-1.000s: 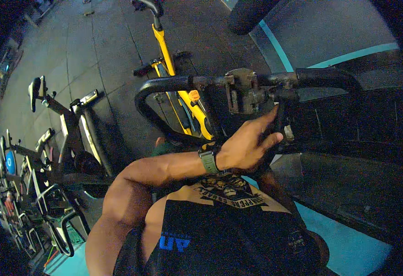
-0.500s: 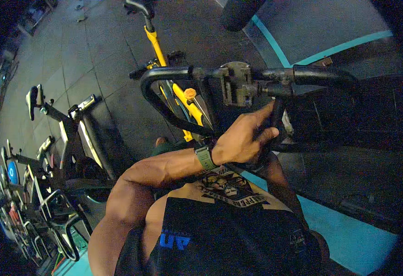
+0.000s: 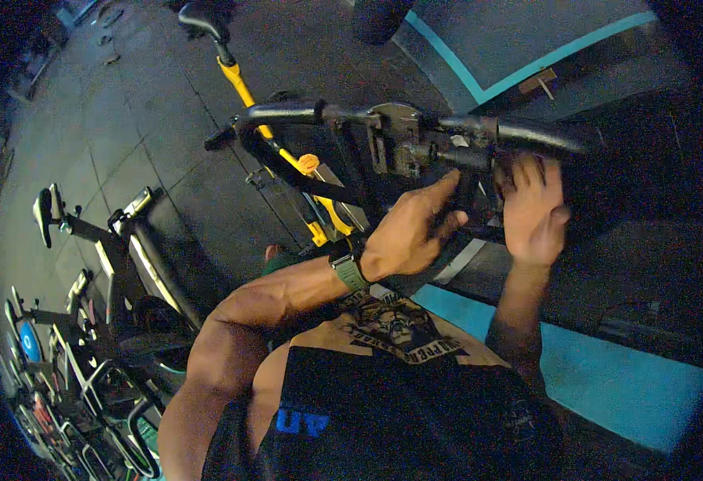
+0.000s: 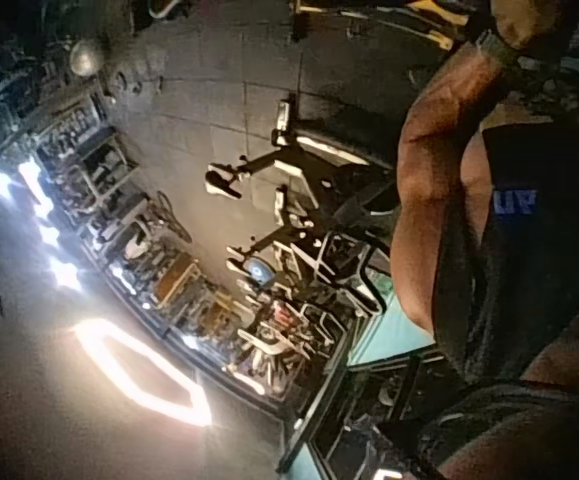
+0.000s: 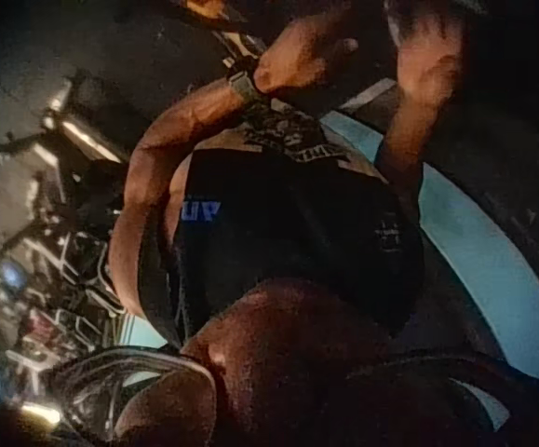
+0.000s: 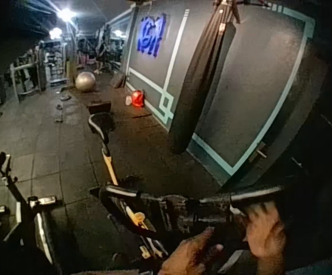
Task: Replacing or repairing the handlebar assembly on a stationary exercise bike.
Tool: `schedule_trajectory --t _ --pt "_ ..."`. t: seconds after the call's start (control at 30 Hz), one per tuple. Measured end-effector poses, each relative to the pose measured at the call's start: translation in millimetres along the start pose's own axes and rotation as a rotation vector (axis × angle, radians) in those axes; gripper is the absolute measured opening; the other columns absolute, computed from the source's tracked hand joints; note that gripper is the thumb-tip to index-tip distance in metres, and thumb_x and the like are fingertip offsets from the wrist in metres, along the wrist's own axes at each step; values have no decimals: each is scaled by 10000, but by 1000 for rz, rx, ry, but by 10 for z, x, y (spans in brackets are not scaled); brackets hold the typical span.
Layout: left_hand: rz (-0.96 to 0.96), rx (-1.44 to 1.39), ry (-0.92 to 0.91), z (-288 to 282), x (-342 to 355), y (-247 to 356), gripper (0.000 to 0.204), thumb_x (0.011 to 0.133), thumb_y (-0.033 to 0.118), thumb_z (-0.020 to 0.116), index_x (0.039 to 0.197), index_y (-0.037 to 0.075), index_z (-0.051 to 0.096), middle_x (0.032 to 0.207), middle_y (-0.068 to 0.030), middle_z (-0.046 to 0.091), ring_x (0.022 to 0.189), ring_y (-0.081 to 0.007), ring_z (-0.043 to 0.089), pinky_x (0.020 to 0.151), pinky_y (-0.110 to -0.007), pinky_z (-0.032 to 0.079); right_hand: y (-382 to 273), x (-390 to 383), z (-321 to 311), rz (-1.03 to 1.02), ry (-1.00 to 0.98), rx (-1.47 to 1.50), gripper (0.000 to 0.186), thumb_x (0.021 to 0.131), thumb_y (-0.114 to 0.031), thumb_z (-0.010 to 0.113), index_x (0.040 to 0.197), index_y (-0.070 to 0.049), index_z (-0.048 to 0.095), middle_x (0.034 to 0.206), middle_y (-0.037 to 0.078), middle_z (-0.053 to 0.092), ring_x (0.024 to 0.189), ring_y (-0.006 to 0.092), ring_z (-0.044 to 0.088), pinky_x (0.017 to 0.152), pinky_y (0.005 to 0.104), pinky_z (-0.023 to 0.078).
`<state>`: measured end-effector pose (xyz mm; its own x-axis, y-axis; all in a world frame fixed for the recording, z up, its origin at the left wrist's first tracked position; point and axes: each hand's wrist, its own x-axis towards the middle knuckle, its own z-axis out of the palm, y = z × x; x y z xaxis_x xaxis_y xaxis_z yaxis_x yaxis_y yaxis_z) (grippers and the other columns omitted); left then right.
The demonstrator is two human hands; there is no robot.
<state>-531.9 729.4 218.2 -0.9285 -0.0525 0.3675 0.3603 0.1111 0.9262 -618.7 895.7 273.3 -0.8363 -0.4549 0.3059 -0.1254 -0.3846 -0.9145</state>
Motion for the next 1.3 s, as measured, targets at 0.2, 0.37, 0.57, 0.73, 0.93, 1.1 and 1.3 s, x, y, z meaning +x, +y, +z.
schedule_trajectory --t 0.2,0.37,0.57,0.73,0.93,1.1,1.3 --pt "22 -85 -190 51 -30 -79 473 858 132 562 1242 -106 422 1176 -314 514 1143 -428 475 959 -416 396 -69 295 209 -104 -400 306 712 775 -623 551 1288 -135 474 1346 132 449 1301 393 312 1063 589 213" --pt "92 -55 -156 18 -1 -37 475 858 150 568 1242 -93 432 1175 -298 526 1132 -419 494 960 -415 399 -225 312 419 -134 -166 459 370 745 -514 682 771 -189 508 834 -71 512 1001 160 463 1088 591 113" --pt "156 46 -146 -293 230 -28 464 849 191 611 1222 -57 488 1169 -269 549 1122 -376 528 936 -403 424 -190 591 446 -134 -114 714 332 694 -445 693 713 -177 498 787 -54 504 967 186 476 1086 584 137" --pt "32 104 -312 -614 342 -130 448 859 168 599 1243 -32 483 1136 -249 579 1070 -300 580 903 -368 439 53 738 507 -172 -93 695 237 706 -327 682 713 -171 504 775 -53 495 969 192 484 1072 554 183" --pt "55 46 -184 -580 239 -408 401 800 110 615 1166 -27 523 959 -274 599 953 -413 580 781 -405 462 423 764 360 -161 -237 786 184 799 -325 596 780 -168 502 852 -14 513 1004 221 480 1049 591 198" --pt "37 1 -134 -537 233 -431 395 798 118 624 1155 -24 532 934 -269 605 897 -403 599 757 -404 464 494 779 323 -146 -230 796 190 808 -333 596 797 -168 502 856 -9 529 1016 224 487 1051 583 195" --pt "-154 174 -307 -661 298 -291 378 854 167 615 1175 -14 534 972 -145 663 899 -132 580 801 -320 467 533 825 288 -54 -116 904 225 810 -355 598 822 -156 495 830 0 516 998 237 497 1015 593 248"
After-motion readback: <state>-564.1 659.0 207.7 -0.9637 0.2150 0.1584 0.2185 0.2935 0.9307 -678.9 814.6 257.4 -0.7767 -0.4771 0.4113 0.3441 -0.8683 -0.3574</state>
